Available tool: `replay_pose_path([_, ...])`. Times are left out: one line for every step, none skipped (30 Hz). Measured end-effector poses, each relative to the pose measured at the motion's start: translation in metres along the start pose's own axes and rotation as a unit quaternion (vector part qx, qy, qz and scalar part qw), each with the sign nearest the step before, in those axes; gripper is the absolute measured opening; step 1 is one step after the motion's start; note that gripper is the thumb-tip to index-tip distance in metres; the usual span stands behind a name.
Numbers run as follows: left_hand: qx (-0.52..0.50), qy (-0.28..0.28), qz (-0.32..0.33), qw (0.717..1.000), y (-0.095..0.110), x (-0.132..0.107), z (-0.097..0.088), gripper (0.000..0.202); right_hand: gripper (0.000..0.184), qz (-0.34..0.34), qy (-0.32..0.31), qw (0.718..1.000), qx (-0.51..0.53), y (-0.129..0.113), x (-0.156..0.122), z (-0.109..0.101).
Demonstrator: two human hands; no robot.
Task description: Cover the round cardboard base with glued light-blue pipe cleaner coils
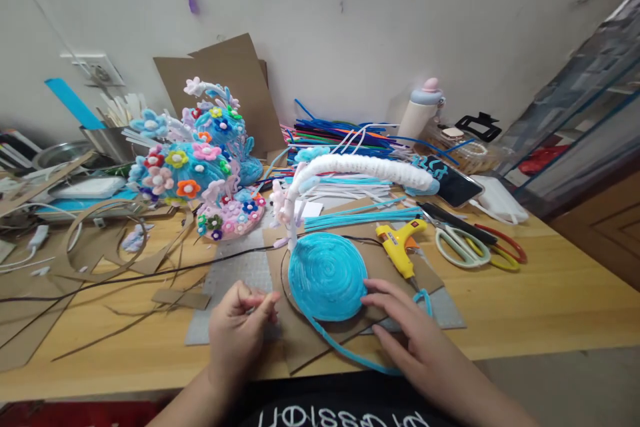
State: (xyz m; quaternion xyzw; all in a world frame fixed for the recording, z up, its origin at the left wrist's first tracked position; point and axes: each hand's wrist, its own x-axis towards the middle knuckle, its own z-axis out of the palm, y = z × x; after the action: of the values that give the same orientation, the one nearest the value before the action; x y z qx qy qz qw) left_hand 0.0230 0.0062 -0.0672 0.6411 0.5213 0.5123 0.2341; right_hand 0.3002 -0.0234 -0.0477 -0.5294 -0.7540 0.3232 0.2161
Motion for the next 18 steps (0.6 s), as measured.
replay_pose_path([0.022,0.000,0.002,1.000,-0.001,0.000,-0.001,0.035,0.028,-0.003,0.006,1.000,-0.003,0.001,-0.001,0.000])
replay_pose_path([0.048,-0.004,0.005,0.999,-0.002,0.001,-0.003,0.037,0.028,-0.007,0.011,1.000,-0.006,0.001,-0.003,0.000])
replay_pose_path([0.075,-0.008,0.011,0.997,-0.003,0.003,-0.004,0.040,0.028,-0.010,0.016,1.000,-0.009,0.002,-0.005,0.000])
replay_pose_path([0.101,-0.019,0.018,0.995,-0.004,0.004,-0.005,0.032,0.028,-0.013,0.019,1.000,-0.012,0.003,-0.007,0.000])
replay_pose_path([0.126,-0.034,0.030,0.991,-0.005,0.006,-0.006,0.024,0.028,-0.015,0.018,1.000,-0.016,0.004,-0.011,-0.001])
replay_pose_path([0.146,-0.065,0.043,0.986,-0.006,0.007,-0.006,0.022,0.027,-0.016,0.015,1.000,-0.020,0.005,-0.014,-0.002])
replay_pose_path([0.164,-0.096,0.051,0.981,-0.007,0.009,-0.007,0.024,0.027,-0.015,0.011,1.000,-0.025,0.005,-0.018,-0.003])
replay_pose_path([0.180,-0.124,0.055,0.974,-0.007,0.010,-0.006,0.025,0.026,-0.012,0.007,0.999,-0.030,0.005,-0.021,-0.004])
replay_pose_path([0.194,-0.149,0.057,0.968,-0.008,0.012,-0.006,0.027,0.026,-0.007,0.004,0.999,-0.035,0.005,-0.025,-0.005])
replay_pose_path([0.206,-0.169,0.057,0.962,-0.007,0.013,-0.005,0.027,0.027,-0.002,0.003,0.999,-0.037,0.005,-0.028,-0.006])
replay_pose_path([0.217,-0.184,0.054,0.957,-0.007,0.014,-0.005,0.027,0.027,0.003,0.004,0.999,-0.038,0.005,-0.030,-0.006])
replay_pose_path([0.226,-0.197,0.051,0.953,-0.006,0.015,-0.005,0.027,0.027,0.005,0.007,0.999,-0.038,0.005,-0.032,-0.007])
replay_pose_path([0.233,-0.208,0.046,0.949,-0.005,0.017,-0.004,0.028,0.027,0.007,0.011,0.999,-0.038,0.005,-0.033,-0.008])
replay_pose_path([0.239,-0.219,0.039,0.945,-0.004,0.018,-0.004,0.028,0.028,0.006,0.013,0.999,-0.038,0.005,-0.033,-0.009])
replay_pose_path([0.243,-0.231,0.030,0.942,-0.003,0.020,-0.004,0.029,0.027,0.005,0.016,0.999,-0.038,0.004,-0.033,-0.010])
replay_pose_path([0.247,-0.244,0.019,0.938,-0.002,0.022,-0.004,0.029,0.027,0.002,0.019,0.999,-0.038,0.004,-0.032,-0.011])
replay_pose_path([0.249,-0.258,0.007,0.933,-0.002,0.024,-0.004,0.030,0.027,-0.002,0.022,0.999,-0.038,0.003,-0.031,-0.012])
replay_pose_path([0.251,-0.272,-0.005,0.929,-0.001,0.026,-0.004,0.030,0.027,-0.006,0.025,0.999,-0.037,0.003,-0.031,-0.012])
